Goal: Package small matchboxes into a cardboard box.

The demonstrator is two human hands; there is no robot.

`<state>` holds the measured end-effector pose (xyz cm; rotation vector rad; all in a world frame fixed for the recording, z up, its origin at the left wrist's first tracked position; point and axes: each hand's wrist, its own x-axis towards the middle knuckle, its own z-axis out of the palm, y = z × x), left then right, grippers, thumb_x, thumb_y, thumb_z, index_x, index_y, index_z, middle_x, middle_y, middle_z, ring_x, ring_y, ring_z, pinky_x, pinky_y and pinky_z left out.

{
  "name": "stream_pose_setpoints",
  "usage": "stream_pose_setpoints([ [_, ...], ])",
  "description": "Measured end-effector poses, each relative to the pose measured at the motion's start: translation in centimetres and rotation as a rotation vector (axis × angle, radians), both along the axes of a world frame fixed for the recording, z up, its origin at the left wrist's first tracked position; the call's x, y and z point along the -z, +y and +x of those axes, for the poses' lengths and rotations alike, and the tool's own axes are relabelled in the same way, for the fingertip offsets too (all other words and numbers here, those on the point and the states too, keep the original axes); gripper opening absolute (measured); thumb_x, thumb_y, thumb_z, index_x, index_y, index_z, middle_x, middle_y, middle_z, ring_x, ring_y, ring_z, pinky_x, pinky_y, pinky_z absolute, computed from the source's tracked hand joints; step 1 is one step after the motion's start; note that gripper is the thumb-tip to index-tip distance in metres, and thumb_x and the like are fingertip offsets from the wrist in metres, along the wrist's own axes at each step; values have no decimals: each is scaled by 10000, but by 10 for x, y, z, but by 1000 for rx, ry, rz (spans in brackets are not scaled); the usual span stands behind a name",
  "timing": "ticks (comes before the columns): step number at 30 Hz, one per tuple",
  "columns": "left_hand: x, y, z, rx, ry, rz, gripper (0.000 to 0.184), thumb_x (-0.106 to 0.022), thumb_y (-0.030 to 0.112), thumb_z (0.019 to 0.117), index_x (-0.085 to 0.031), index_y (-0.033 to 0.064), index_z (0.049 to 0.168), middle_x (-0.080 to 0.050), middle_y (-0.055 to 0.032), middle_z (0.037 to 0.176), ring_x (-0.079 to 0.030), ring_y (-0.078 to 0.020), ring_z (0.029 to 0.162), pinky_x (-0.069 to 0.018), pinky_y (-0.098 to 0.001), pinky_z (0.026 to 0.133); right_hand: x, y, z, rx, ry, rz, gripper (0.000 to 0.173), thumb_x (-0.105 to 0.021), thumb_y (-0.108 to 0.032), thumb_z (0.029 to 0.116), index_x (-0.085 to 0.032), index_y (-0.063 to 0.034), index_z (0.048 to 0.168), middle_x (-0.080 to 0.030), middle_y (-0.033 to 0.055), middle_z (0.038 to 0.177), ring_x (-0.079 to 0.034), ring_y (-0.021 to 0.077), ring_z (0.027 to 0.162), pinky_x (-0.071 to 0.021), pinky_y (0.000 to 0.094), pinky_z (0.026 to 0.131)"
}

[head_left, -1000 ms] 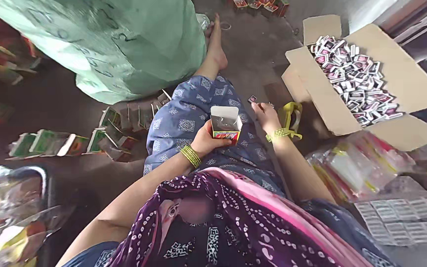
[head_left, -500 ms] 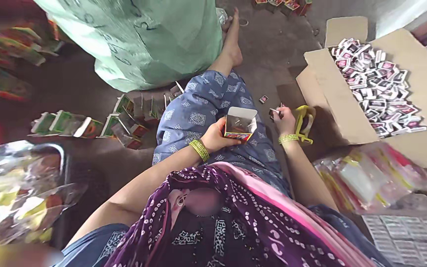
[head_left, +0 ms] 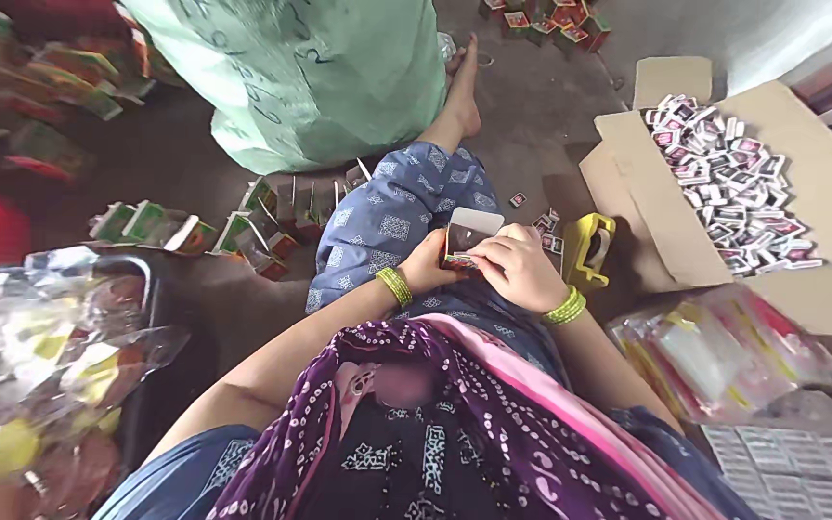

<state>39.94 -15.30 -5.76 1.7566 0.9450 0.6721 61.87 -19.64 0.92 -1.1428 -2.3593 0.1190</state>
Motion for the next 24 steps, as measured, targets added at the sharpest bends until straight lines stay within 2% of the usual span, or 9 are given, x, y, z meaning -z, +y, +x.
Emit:
stream_pose_setpoints([
  [3,-5,-4,1,-24,14,46,906,-918,247,725,-452,8,1464,-581,-172,1386,-588,-217,1269,-484,-419,1098,2,-3,4,-4,-35,-1,265,-564,-314,995,-790,-184,1047,-726,-6,1069,-608,219,1112,-452,481,963],
  [6,-8,-7,3,-45,-8,126,1072,-896,211,763,-216,43,1575,-617,-158,1332,-648,-203,1197,-531,-427,1054,3,-3,9,35,-15,-11,281,-601,-391,986,-794,-194,1041,-686,46,1117,-580,260,1145,-458,500,961],
  [8,-10,-10,3,-33,25,215,926,-856,260,822,-301,23,1524,-616,-182,1337,-659,-235,1180,-534,-440,1041,6,-2,14,62,23,-31,300,-601,-424,995,-794,-201,1049,-669,72,1143,-568,280,1156,-462,517,957],
  [11,-11,-8,1,37,59,335,689,-786,286,899,-477,29,1459,-528,-229,1442,-600,-287,1268,-513,-447,1057,10,-1,20,59,112,-71,298,-601,-421,1007,-805,-204,1021,-658,96,1166,-551,282,1190,-422,540,1029],
  [14,-7,-5,0,58,22,364,539,-788,269,901,-596,69,1363,-544,-207,1424,-594,-271,1271,-529,-434,1040,14,2,24,30,252,-126,277,-588,-353,1014,-819,-199,1003,-645,86,1177,-528,251,1202,-392,502,1059],
  [17,-1,-1,-1,34,-95,303,495,-846,210,840,-645,66,1268,-596,-158,1365,-596,-226,1269,-541,-416,1041,18,3,21,108,697,-286,253,-571,-252,998,-743,-90,1090,-613,84,1229,-547,203,1199,-484,407,1015],
  [19,2,1,0,24,-157,266,494,-877,190,803,-662,62,1229,-622,-138,1324,-602,-211,1257,-544,-412,1045,22,9,20,207,1005,-448,224,-574,-228,1001,-598,-124,1198,-597,26,1186,-584,154,1113,-525,391,950],
  [21,3,2,0,32,-191,248,497,-892,170,782,-665,50,1208,-635,-134,1305,-607,-211,1249,-539,-413,1056,27,16,20,260,1138,-601,307,-659,-192,971,-568,-125,1257,-627,34,1130,-621,164,1046,-552,404,921],
  [24,4,3,2,54,-204,233,505,-903,143,756,-664,21,1183,-632,-159,1306,-606,-228,1254,-535,-417,1059,28,22,11,254,1147,-850,479,-753,-130,907,-523,-73,1323,-685,78,1102,-679,175,1007,-581,391,920],
])
